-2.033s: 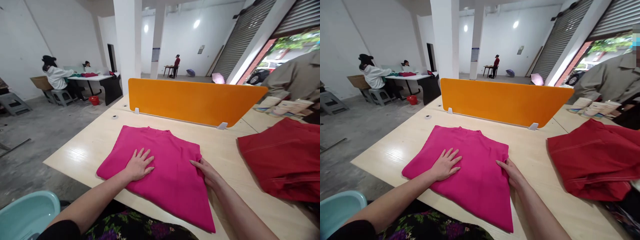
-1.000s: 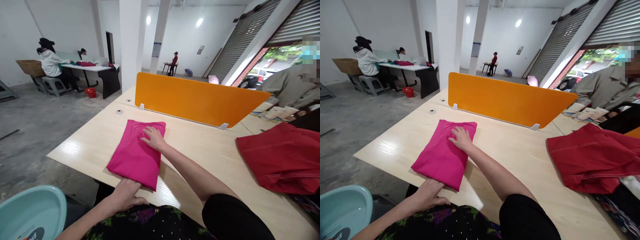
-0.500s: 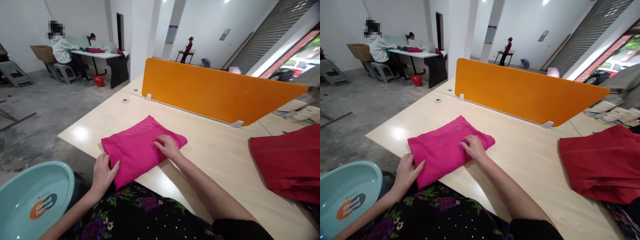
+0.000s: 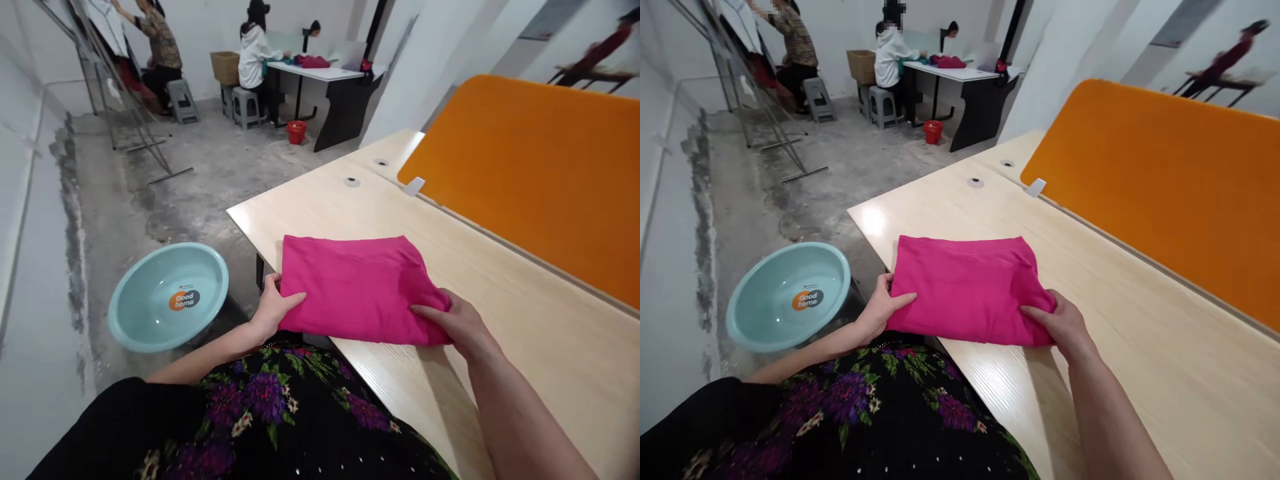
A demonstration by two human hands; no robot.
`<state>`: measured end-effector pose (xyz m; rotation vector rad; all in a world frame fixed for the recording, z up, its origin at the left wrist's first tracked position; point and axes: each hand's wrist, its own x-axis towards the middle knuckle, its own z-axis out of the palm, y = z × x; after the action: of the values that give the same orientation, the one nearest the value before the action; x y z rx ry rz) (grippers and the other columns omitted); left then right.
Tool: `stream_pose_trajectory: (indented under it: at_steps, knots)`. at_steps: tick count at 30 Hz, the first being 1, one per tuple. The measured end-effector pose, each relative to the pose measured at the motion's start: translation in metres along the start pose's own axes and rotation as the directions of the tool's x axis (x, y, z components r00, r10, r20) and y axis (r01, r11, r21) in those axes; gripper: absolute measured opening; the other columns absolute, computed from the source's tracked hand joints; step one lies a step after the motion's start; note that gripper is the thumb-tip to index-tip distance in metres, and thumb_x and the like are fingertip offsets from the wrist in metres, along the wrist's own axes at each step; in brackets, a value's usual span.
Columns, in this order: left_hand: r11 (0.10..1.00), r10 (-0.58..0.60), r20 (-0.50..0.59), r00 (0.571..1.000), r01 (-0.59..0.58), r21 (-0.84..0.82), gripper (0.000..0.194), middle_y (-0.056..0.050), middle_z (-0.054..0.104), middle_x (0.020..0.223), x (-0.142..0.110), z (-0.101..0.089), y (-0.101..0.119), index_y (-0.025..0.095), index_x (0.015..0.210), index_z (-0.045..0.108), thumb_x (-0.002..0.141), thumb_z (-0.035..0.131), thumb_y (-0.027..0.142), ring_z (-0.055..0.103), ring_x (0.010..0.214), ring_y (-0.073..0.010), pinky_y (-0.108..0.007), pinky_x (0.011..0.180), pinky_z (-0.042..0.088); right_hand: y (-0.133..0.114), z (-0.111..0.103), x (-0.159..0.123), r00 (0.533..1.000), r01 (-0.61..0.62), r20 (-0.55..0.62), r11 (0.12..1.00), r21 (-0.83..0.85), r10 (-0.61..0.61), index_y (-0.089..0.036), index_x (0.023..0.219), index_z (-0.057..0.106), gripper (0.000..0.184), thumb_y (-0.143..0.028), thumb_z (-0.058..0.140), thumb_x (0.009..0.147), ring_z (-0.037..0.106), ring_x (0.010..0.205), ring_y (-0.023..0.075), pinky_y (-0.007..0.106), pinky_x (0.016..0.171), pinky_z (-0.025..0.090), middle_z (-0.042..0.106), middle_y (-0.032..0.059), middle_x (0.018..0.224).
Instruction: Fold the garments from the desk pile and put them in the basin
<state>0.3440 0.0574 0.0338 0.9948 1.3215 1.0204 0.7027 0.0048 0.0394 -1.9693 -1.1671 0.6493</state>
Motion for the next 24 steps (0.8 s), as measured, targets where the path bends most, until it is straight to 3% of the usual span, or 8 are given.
stream_pose_trajectory:
  at_steps: [3, 6, 9, 13, 15, 19, 22, 24]
  knots:
    - [0.944, -0.178, 0.226, 0.958, 0.231, -0.235, 0.064, -0.012, 0.068, 0.102, -0.002, -0.019, 0.011, 0.016, 0.108, 0.055, 0.056, 0.085, 0.037, 0.066, 0.091, -0.0251, -0.038, 0.081, 0.054, -0.034, 0.026, -0.021, 0.986, -0.082, 0.159, 0.979, 0.189, 0.052, -0.02, 0.08, 0.059, 0.04, -0.04, 0.083, 0.054, 0.06, 0.06, 0.0164, 0.026, 0.052, 0.048, 0.063, -0.0022, 0.067]
    - [0.913, -0.152, 0.308, 0.939, 0.252, -0.32, 0.064, -0.011, 0.071, 0.102, -0.006, -0.056, 0.023, 0.015, 0.112, 0.06, 0.055, 0.086, 0.033, 0.067, 0.091, -0.0261, -0.037, 0.082, 0.054, -0.075, 0.055, -0.034, 0.964, -0.092, 0.264, 0.94, 0.328, 0.003, -0.02, 0.08, 0.057, 0.043, -0.035, 0.085, 0.051, 0.059, 0.063, 0.0156, 0.025, 0.056, 0.048, 0.061, -0.0029, 0.069]
    - [0.928, -0.089, 0.156, 0.984, 0.139, -0.344, 0.069, -0.009, 0.073, 0.1, -0.011, -0.106, 0.029, 0.017, 0.118, 0.059, 0.056, 0.086, 0.029, 0.069, 0.086, -0.0229, -0.033, 0.078, 0.056, -0.115, 0.087, -0.035, 0.932, -0.079, 0.351, 0.898, 0.433, -0.088, -0.02, 0.084, 0.059, 0.043, -0.033, 0.085, 0.053, 0.06, 0.067, 0.0165, 0.027, 0.062, 0.049, 0.063, -0.0022, 0.073]
    - [0.961, -0.003, -0.085, 0.996, -0.021, -0.277, 0.065, -0.005, 0.073, 0.093, -0.02, -0.176, 0.04, 0.017, 0.115, 0.062, 0.056, 0.086, 0.03, 0.068, 0.073, -0.0178, -0.026, 0.066, 0.056, -0.175, 0.144, -0.027, 0.852, 0.016, 0.424, 0.825, 0.565, -0.307, -0.02, 0.087, 0.06, 0.042, -0.031, 0.083, 0.055, 0.061, 0.076, 0.0182, 0.03, 0.07, 0.049, 0.065, -0.001, 0.081]
    - [0.969, 0.072, -0.24, 0.968, -0.125, -0.214, 0.061, -0.003, 0.073, 0.092, -0.027, -0.208, 0.047, 0.018, 0.11, 0.063, 0.054, 0.086, 0.031, 0.067, 0.071, -0.0171, -0.025, 0.064, 0.056, -0.207, 0.179, -0.024, 0.797, 0.063, 0.442, 0.784, 0.617, -0.412, -0.019, 0.086, 0.058, 0.04, -0.032, 0.082, 0.056, 0.06, 0.076, 0.0178, 0.03, 0.07, 0.049, 0.064, -0.002, 0.08]
    - [0.97, 0.2, -0.48, 0.854, -0.24, -0.024, 0.057, -0.003, 0.072, 0.097, -0.034, -0.264, 0.047, 0.019, 0.108, 0.063, 0.056, 0.083, 0.035, 0.067, 0.077, -0.02, -0.03, 0.069, 0.058, -0.255, 0.259, -0.019, 0.669, 0.176, 0.471, 0.738, 0.651, -0.575, -0.019, 0.089, 0.056, 0.038, -0.036, 0.077, 0.062, 0.061, 0.079, 0.0182, 0.031, 0.075, 0.05, 0.063, -0.0025, 0.082]
    - [0.977, 0.212, -0.495, 0.842, -0.172, 0.126, 0.053, -0.005, 0.071, 0.098, -0.03, -0.302, 0.022, 0.021, 0.108, 0.06, 0.061, 0.077, 0.041, 0.068, 0.08, -0.0229, -0.035, 0.071, 0.059, -0.265, 0.313, -0.012, 0.601, 0.38, 0.53, 0.797, 0.469, -0.598, -0.016, 0.108, 0.058, 0.047, -0.031, 0.074, 0.066, 0.06, 0.104, 0.0247, 0.039, 0.093, 0.048, 0.065, 0.0065, 0.107]
    - [0.948, 0.11, -0.471, 0.876, 0.05, 0.314, 0.048, -0.009, 0.07, 0.09, -0.024, -0.324, -0.003, 0.019, 0.1, 0.059, 0.062, 0.074, 0.044, 0.068, 0.081, -0.028, -0.041, 0.071, 0.058, -0.255, 0.334, -0.009, 0.616, 0.524, 0.544, 0.812, 0.256, -0.569, -0.012, 0.118, 0.057, 0.055, -0.02, 0.072, 0.066, 0.051, 0.122, 0.0292, 0.043, 0.104, 0.04, 0.056, 0.0153, 0.128]
